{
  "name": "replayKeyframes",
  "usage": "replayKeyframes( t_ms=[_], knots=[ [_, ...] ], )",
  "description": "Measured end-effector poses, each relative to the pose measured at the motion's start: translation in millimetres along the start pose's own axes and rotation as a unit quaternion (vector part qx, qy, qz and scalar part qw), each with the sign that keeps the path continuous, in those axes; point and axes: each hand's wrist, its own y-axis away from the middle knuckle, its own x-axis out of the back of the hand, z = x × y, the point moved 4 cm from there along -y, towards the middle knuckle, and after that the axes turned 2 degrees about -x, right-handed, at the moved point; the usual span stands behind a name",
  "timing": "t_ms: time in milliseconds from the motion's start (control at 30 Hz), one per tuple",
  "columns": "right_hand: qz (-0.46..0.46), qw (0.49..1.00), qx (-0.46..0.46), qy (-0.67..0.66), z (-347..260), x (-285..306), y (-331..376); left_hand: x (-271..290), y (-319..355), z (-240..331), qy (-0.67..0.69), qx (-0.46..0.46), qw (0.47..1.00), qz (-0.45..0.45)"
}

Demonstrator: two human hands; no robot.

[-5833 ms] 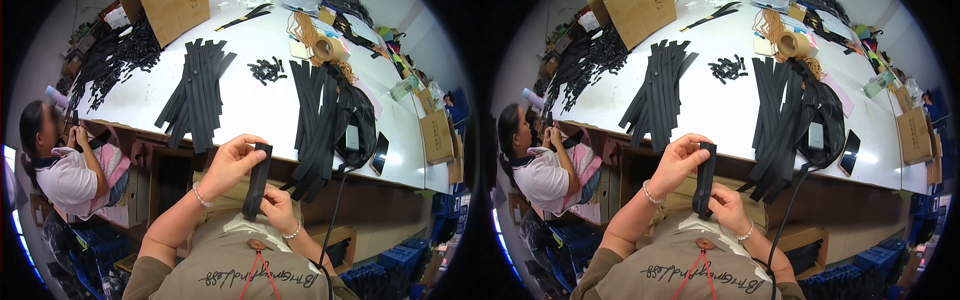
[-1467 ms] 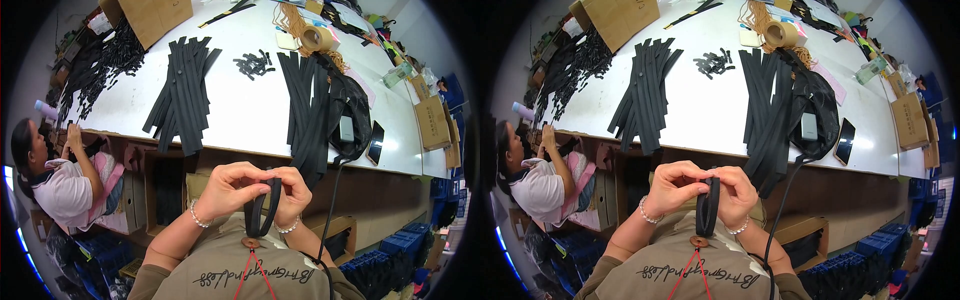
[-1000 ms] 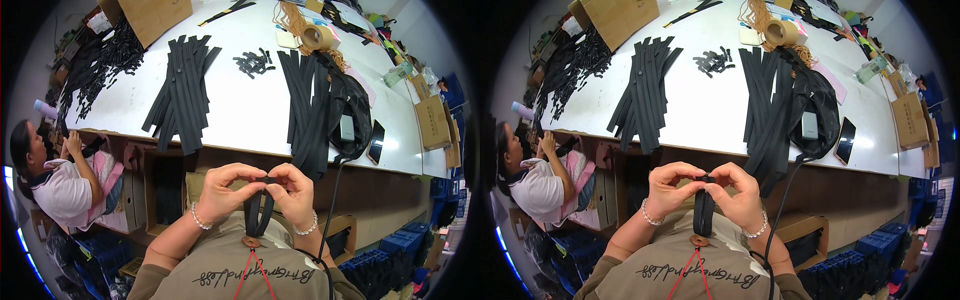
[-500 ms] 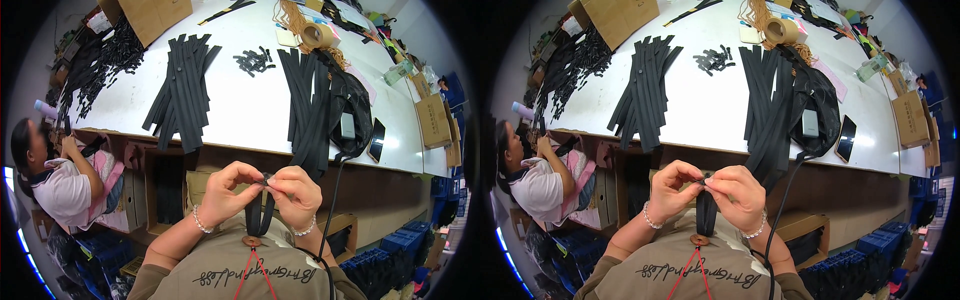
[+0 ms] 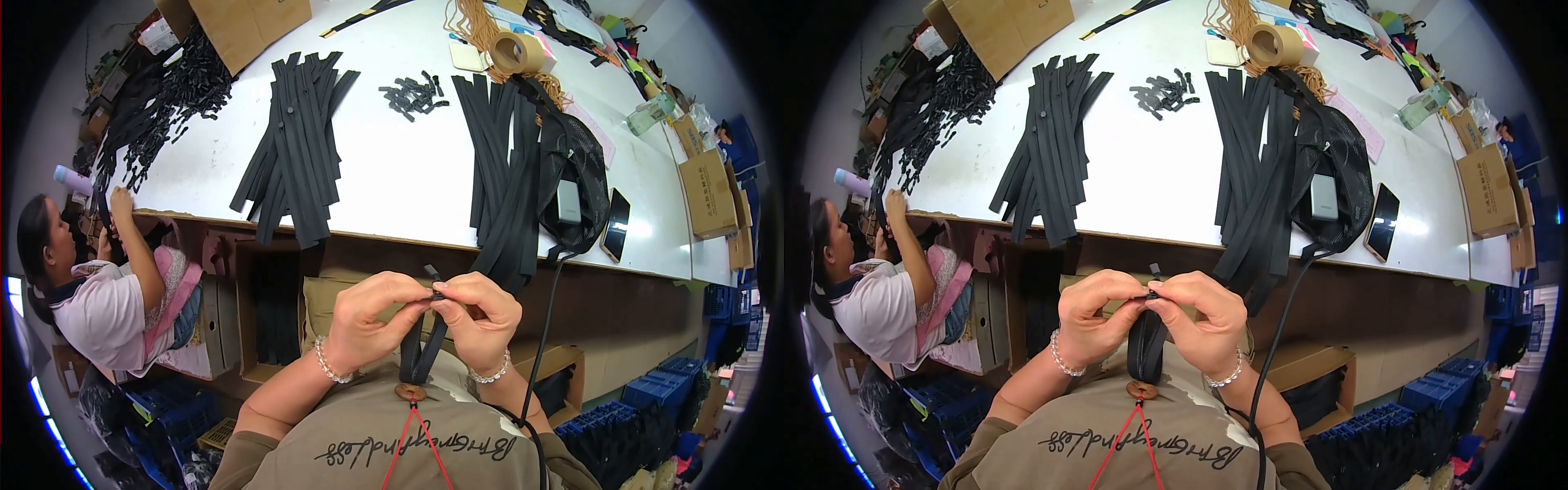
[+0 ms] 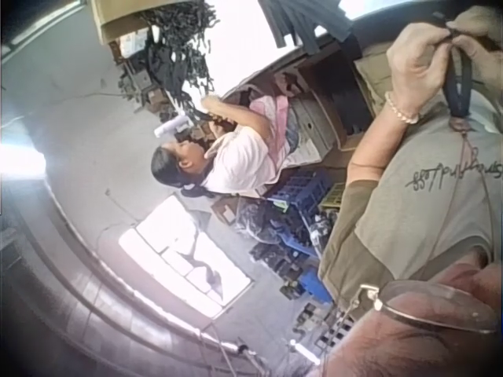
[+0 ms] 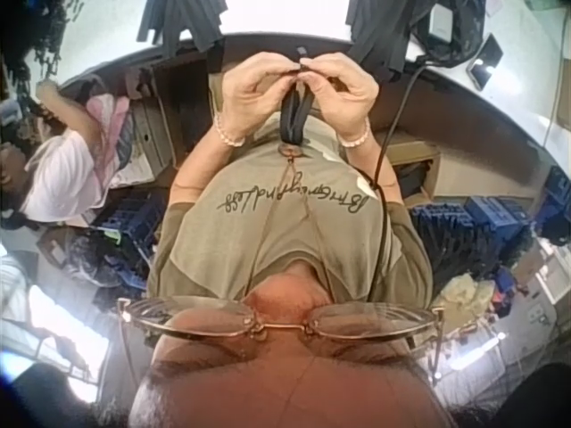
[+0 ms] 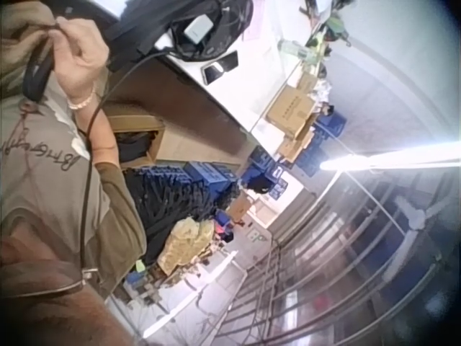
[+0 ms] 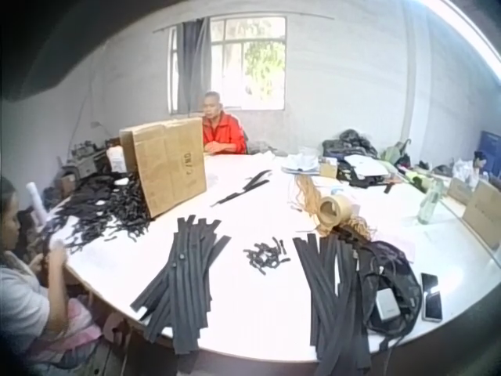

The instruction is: Attaching plastic buckles or sliders to nylon webbing straps.

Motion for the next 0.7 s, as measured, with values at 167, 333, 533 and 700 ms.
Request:
replayKeyframes(
  t_ms=[167,333,533,700],
  knots=[
    [-0.003,0.984,-0.116,-0.134,10.4,-4.2,2.2,2.4,-0.3,0.1,-0.017,-0.026,1.0,-0.006],
    [-0.024,0.995,-0.059,-0.071,9.2,-3.6,-1.1,1.7,4.6,-9.1,0.072,0.096,0.992,-0.037],
    [-0.037,0.998,0.051,0.017,-0.3,-0.4,-3.9,0.7,4.8,-2.6,0.058,0.081,0.995,-0.028],
    [-0.022,0.999,0.029,-0.019,4.9,-1.1,0.6,0.4,1.9,4.4,0.004,0.026,0.999,-0.02]
  ],
)
